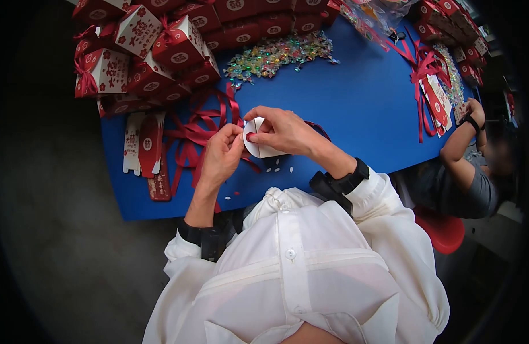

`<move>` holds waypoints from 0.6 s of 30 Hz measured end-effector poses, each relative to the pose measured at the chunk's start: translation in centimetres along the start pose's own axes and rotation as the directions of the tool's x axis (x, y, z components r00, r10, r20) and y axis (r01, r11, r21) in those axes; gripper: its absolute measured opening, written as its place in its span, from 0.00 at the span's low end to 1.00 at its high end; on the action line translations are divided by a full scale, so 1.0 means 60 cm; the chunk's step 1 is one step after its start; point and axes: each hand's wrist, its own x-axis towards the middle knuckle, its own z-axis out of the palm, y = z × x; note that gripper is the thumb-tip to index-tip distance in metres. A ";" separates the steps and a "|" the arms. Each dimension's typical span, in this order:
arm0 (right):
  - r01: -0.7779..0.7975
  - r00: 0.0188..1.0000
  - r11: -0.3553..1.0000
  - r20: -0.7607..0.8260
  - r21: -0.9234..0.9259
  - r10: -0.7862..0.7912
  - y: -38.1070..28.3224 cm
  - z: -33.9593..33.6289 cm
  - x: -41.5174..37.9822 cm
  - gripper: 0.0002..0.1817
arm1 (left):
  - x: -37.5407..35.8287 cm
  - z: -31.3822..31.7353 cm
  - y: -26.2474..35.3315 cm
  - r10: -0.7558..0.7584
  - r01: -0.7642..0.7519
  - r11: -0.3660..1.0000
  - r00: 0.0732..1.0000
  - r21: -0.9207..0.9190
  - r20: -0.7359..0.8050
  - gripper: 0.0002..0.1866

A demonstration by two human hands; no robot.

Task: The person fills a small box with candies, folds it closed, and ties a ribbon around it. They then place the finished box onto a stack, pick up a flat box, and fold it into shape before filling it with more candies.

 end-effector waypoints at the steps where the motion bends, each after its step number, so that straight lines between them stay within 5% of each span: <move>1: 0.020 0.999 0.999 0.037 0.031 -0.021 0.002 -0.001 0.000 0.28 | -0.002 0.003 0.001 -0.018 0.017 0.999 1.000 -0.045 -0.019 0.06; 2: 0.018 0.999 0.999 0.038 0.031 -0.019 0.000 0.000 -0.004 0.28 | -0.003 0.003 0.001 -0.019 0.018 0.999 1.000 -0.046 -0.019 0.06; 4: 0.117 0.988 0.961 -0.070 -0.251 -0.139 -0.010 0.007 -0.021 0.30 | -0.006 0.003 -0.001 -0.014 0.016 0.998 1.000 -0.066 0.024 0.06; 8: 0.268 0.928 0.929 -0.193 -0.257 -0.320 0.003 0.024 -0.026 0.28 | -0.008 -0.002 -0.007 -0.054 0.056 0.998 0.997 -0.023 0.063 0.07; 12: 0.240 0.943 0.954 -0.191 -0.178 -0.273 0.009 0.022 -0.034 0.28 | -0.010 -0.003 -0.003 -0.132 0.139 0.976 0.990 -0.170 0.051 0.07; 18: 0.224 0.910 0.875 -0.230 -0.428 -0.345 0.016 0.003 -0.049 0.29 | -0.004 -0.024 -0.005 -0.045 0.043 0.921 0.999 -0.388 0.002 0.08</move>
